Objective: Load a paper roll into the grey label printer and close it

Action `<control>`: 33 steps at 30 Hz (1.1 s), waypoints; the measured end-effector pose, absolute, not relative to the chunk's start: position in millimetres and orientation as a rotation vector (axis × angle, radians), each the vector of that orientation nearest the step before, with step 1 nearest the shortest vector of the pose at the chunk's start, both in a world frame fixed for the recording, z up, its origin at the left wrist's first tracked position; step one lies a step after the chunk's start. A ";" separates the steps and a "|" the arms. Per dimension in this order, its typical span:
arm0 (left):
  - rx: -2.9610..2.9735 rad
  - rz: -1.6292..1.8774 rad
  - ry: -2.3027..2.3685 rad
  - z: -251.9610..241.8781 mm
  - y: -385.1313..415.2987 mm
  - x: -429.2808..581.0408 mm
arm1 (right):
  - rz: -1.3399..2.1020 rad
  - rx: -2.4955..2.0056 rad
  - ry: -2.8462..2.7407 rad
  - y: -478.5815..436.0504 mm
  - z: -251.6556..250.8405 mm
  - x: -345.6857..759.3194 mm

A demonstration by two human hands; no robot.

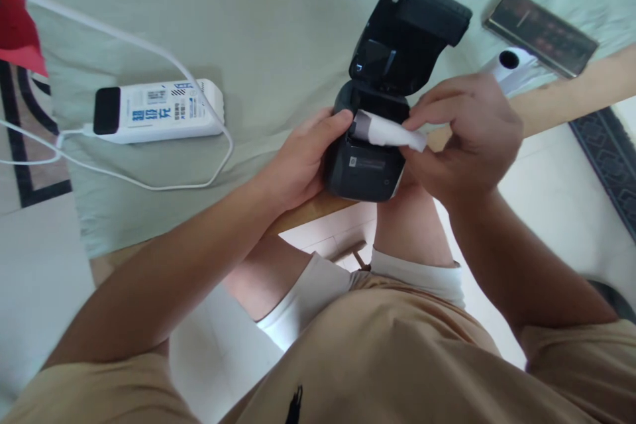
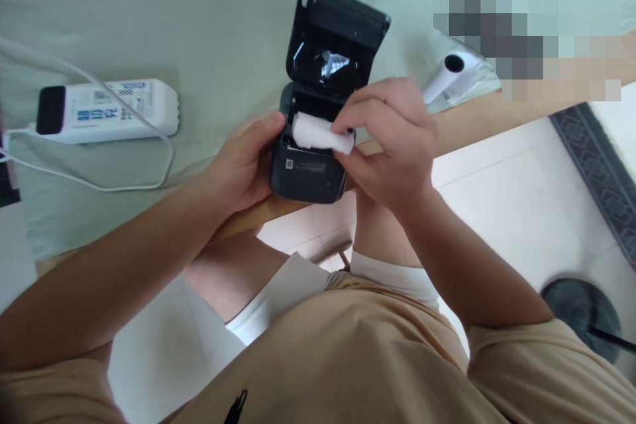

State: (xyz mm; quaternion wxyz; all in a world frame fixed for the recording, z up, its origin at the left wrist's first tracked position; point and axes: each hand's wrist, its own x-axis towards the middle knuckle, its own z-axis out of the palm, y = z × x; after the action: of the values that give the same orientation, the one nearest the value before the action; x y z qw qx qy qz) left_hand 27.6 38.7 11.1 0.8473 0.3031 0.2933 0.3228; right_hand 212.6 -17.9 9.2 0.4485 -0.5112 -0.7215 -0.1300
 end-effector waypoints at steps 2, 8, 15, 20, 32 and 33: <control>0.663 0.670 0.579 10.0 38.9 26.7 | -0.312 -1.183 -1.845 -21.7 8.5 208.0; 0.817 0.685 0.546 9.2 36.8 19.6 | -0.127 -1.087 -1.924 -33.6 -2.5 197.4; 0.885 0.634 0.649 14.5 40.0 15.8 | -0.100 -1.252 -1.469 -16.3 -11.6 222.0; 0.928 0.630 0.651 6.7 40.9 15.2 | 0.056 -1.163 -1.425 1.9 -20.1 236.2; 0.952 0.646 0.550 -1.8 42.4 16.4 | 0.610 -1.212 -1.576 -8.0 -15.6 220.6; 0.940 0.648 0.556 -0.8 41.6 16.9 | 0.611 -1.222 -1.569 -6.7 -15.3 220.8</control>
State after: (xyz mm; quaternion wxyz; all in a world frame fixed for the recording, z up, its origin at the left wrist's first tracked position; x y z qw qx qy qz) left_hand 16.9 41.6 -0.8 0.8051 0.4390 0.2597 0.3028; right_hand 220.8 -6.7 -15.3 0.5061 -0.5067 -0.6503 0.2534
